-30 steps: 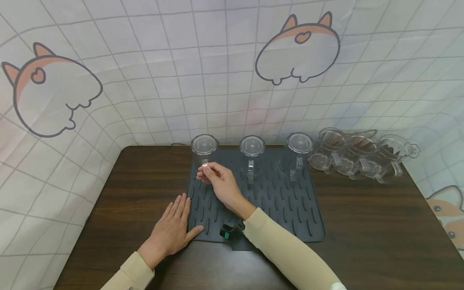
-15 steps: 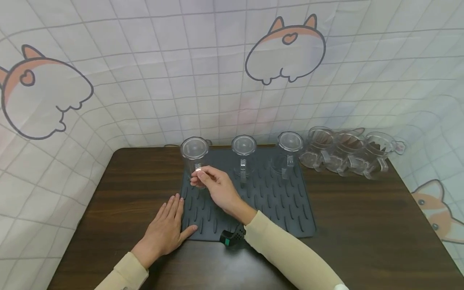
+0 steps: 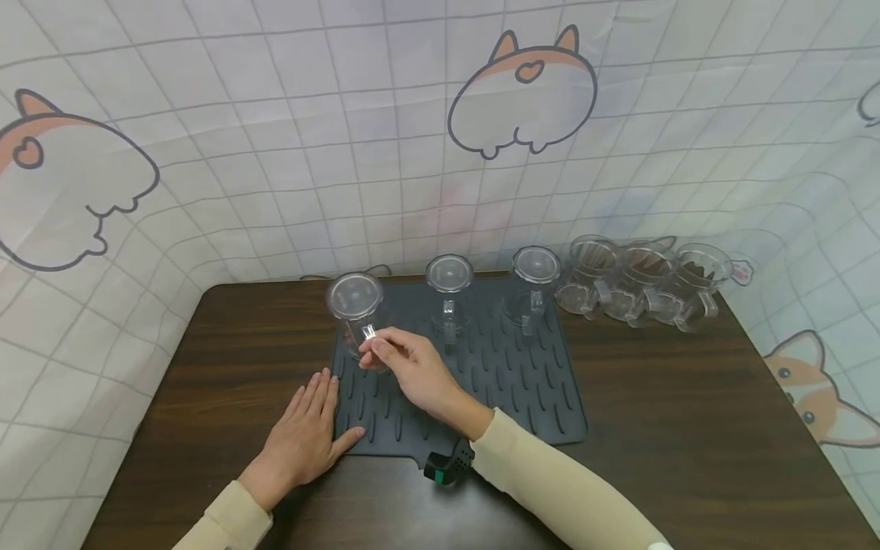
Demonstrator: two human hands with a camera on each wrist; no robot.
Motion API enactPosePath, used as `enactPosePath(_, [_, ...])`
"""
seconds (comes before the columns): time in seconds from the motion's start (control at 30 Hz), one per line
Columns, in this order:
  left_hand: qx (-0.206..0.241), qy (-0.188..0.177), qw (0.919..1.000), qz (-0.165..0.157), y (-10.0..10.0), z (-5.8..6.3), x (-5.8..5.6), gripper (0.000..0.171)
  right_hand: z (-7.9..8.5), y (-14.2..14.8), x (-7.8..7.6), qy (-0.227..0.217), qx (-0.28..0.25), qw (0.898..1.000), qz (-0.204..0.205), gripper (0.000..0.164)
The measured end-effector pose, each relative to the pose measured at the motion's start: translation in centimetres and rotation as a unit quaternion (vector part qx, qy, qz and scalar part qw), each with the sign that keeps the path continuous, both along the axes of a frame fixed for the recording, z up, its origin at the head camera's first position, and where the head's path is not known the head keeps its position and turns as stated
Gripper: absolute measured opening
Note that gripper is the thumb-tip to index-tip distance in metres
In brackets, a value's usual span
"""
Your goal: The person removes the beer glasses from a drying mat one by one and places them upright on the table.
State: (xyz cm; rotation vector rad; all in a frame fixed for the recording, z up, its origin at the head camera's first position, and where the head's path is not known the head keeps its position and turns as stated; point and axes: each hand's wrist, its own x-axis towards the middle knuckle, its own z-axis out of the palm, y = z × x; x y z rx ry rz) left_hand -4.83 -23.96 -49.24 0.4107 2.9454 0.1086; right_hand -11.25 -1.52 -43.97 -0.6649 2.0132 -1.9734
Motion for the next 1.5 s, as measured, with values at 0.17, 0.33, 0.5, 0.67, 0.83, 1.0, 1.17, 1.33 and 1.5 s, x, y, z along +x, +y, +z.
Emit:
enactPosePath(0.17, [0.001, -0.004, 1.0, 0.001, 0.0, 0.0, 0.1, 0.094, 0.1, 0.7, 0.7, 0.006, 0.011, 1.0, 0.004, 0.027])
enactPosePath(0.33, [0.0, -0.001, 1.0, -0.002, 0.0, -0.1, 0.2, 0.095, 0.2, 1.4, 1.3, 0.019, 0.012, 1.0, 0.015, 0.03])
enactPosePath(0.5, [-0.002, 0.005, 1.0, -0.003, 0.0, -0.1, 0.1, 0.095, 0.4, 2.0, 1.7, 0.035, 0.019, 0.999, 0.014, 0.028])
enactPosePath(0.67, [0.001, 0.001, 1.0, -0.004, 0.0, -0.2, 0.0, 0.095, 0.6, 2.7, 2.3, 0.043, 0.036, 0.998, 0.015, 0.028])
enactPosePath(0.83, [0.002, 0.002, 1.0, -0.003, 0.0, -0.3, -0.1, 0.096, 0.5, 3.5, 3.0, 0.053, 0.049, 0.997, 0.012, 0.027])
enactPosePath(1.0, [0.006, 0.003, 1.0, 0.0, 0.0, -0.3, 0.0, 0.096, 0.4, 4.5, 3.5, 0.057, 0.056, 0.997, 0.002, 0.027])
enactPosePath(1.17, [0.009, 0.006, 0.9999, 0.0, 0.0, -0.3, 0.0, 0.096, 0.0, 5.6, 4.0, 0.063, 0.055, 0.996, -0.01, 0.027])
enactPosePath(1.33, [0.008, 0.005, 1.0, 0.0, 0.0, -0.4, 0.0, 0.096, -0.2, 6.6, 4.4, 0.076, 0.056, 0.995, -0.019, 0.025])
enactPosePath(1.5, [0.015, 0.006, 0.9999, -0.001, 0.0, -0.4, 0.0, 0.096, -0.2, 7.6, 4.8, 0.088, 0.053, 0.994, -0.024, 0.025])
